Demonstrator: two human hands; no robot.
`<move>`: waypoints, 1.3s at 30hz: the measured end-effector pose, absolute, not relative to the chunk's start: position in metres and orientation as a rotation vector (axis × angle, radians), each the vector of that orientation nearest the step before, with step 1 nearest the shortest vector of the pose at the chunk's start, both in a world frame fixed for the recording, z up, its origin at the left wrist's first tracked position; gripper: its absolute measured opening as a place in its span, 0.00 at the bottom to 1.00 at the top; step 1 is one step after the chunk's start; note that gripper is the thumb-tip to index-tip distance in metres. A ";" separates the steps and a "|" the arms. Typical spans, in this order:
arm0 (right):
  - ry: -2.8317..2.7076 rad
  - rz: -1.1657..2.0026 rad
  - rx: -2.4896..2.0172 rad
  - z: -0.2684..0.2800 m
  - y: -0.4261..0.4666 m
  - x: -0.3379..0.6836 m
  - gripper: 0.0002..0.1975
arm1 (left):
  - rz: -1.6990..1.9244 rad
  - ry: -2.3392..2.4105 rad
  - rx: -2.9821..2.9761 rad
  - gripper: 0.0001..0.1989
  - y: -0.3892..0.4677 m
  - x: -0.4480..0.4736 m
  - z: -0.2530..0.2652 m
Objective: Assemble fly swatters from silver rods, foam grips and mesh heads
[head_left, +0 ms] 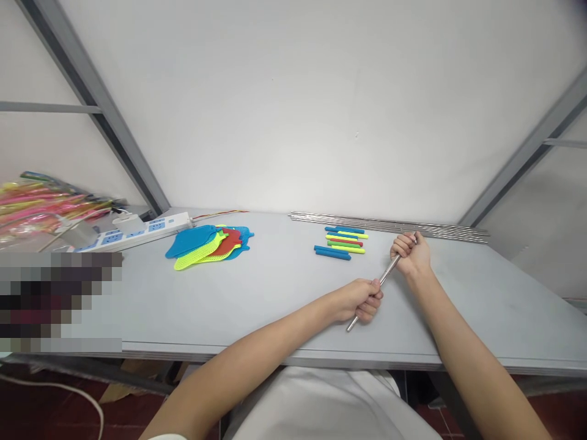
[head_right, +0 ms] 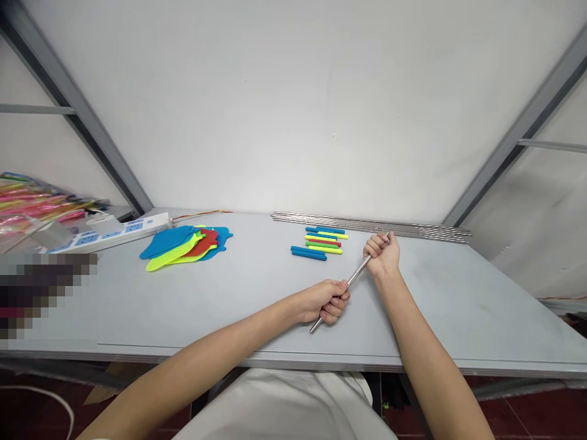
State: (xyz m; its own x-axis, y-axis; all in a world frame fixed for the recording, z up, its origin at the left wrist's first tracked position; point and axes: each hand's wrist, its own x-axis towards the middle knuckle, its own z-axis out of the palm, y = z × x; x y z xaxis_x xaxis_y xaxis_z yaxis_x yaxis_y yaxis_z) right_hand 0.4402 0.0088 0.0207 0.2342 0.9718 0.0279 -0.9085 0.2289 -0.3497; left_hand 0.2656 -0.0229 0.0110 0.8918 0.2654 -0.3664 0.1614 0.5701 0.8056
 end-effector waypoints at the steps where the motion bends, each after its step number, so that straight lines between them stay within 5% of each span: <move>1: -0.273 1.311 -0.274 0.022 0.008 0.439 0.15 | 0.071 0.491 0.984 0.13 -0.023 0.265 0.011; 39: -0.292 1.329 -0.177 0.019 0.005 0.422 0.15 | 0.008 0.459 0.933 0.12 -0.014 0.264 0.006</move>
